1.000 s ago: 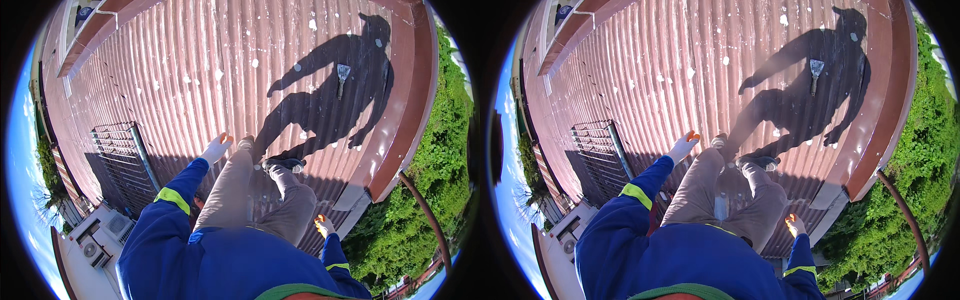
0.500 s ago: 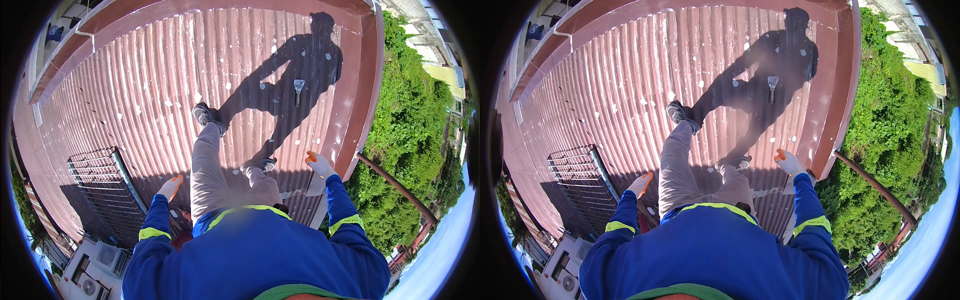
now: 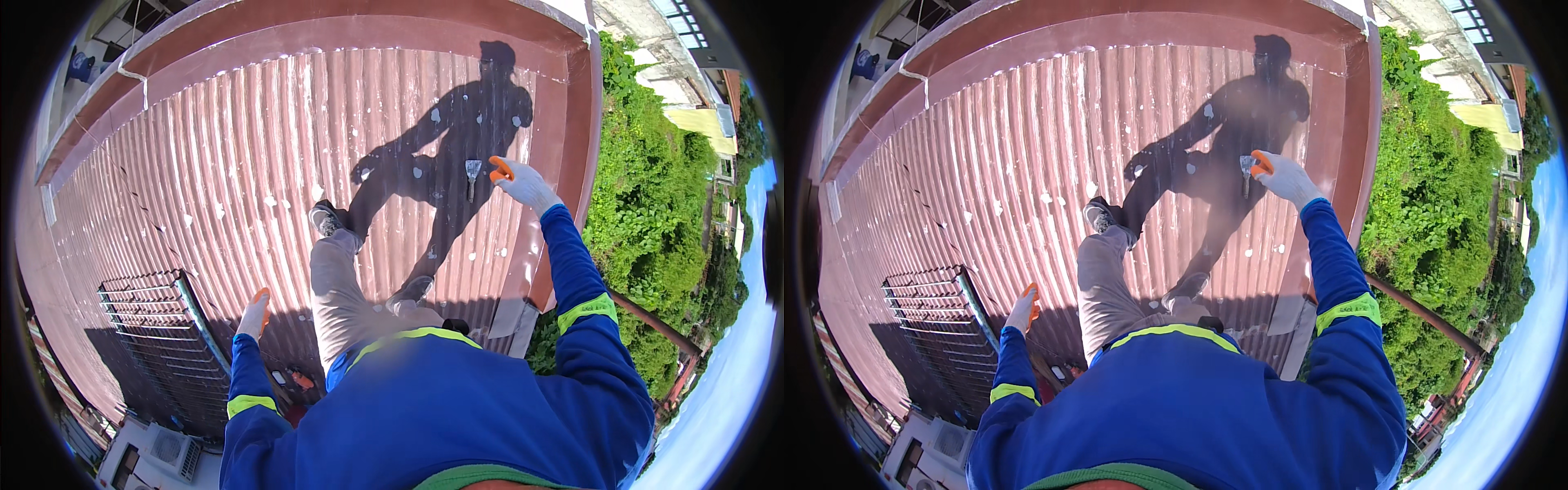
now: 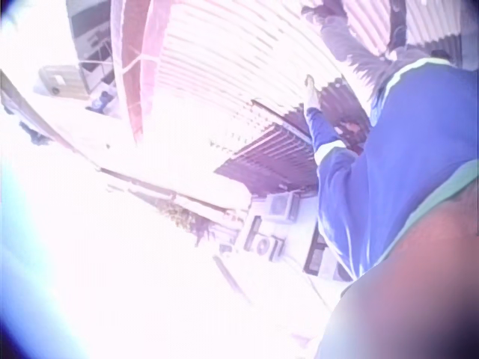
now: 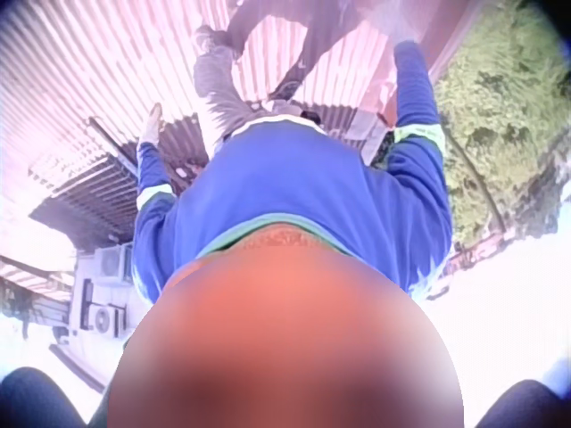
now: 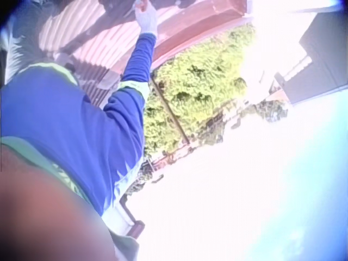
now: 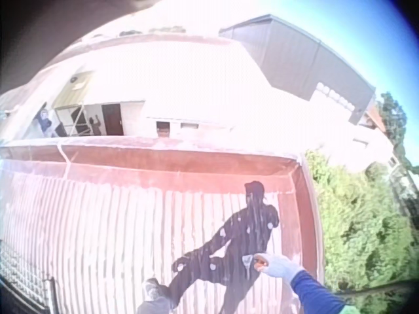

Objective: The person scrapes old sealant from a corrugated metal roof using a putty knife, then uses a power drill to fasten a metal flashing strip along the roof edge. The person moves along the roof surface to reach different sections while another worker is visible nearby.

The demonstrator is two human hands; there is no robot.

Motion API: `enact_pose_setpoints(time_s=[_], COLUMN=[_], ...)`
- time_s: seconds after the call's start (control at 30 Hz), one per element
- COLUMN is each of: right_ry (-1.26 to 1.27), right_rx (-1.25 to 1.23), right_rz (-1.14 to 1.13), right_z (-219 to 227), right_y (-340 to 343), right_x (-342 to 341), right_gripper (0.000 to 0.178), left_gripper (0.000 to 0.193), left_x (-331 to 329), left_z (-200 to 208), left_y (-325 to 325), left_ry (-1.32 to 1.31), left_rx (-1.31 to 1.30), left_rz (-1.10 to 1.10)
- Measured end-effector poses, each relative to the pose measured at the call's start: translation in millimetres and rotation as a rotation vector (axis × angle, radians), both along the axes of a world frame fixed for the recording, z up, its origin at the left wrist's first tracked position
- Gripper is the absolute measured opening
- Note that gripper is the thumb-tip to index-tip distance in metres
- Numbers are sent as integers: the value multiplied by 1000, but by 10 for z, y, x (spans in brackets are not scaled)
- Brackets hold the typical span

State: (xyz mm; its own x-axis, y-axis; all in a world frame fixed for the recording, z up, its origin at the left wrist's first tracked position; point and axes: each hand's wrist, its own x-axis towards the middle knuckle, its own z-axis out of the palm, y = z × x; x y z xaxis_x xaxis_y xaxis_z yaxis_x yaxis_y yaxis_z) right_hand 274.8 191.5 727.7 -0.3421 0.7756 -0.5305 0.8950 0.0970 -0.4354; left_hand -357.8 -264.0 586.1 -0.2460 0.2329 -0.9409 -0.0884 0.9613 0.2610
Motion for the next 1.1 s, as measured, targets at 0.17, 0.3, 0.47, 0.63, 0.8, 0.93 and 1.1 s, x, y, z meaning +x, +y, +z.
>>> enact_pose_setpoints(time_s=[0.17,0.3,0.47,0.63,0.8,0.93,1.1], right_ry=[-159,-123,29,103,104,294,400], right_rx=[-156,-354,-392,-110,-235,-480,-500], right_rz=[287,378,405,509,347,-17,-105], right_z=[-215,-28,760,1061,1115,1432,1810], right_y=[-455,-821,-1517,-1934,-1591,-1087,-903], right_x=[-666,-1250,-1654,-1797,-2070,-2212,-2292], right_gripper=[58,62,53,45,41,31,30], left_gripper=[70,74,34,39,48,55,65], left_x=[-557,-1406,-2475,-2724,-1760,-911,-707], left_z=[309,895,1558,1222,1214,1815,1805], left_y=[-1170,-1161,-441,1072,2551,2714,2046], left_ry=[-55,166,219,209,57,6,-174], left_rx=[-521,-348,-265,145,362,567,128], left_rz=[-39,549,517,444,-51,-283,-87])
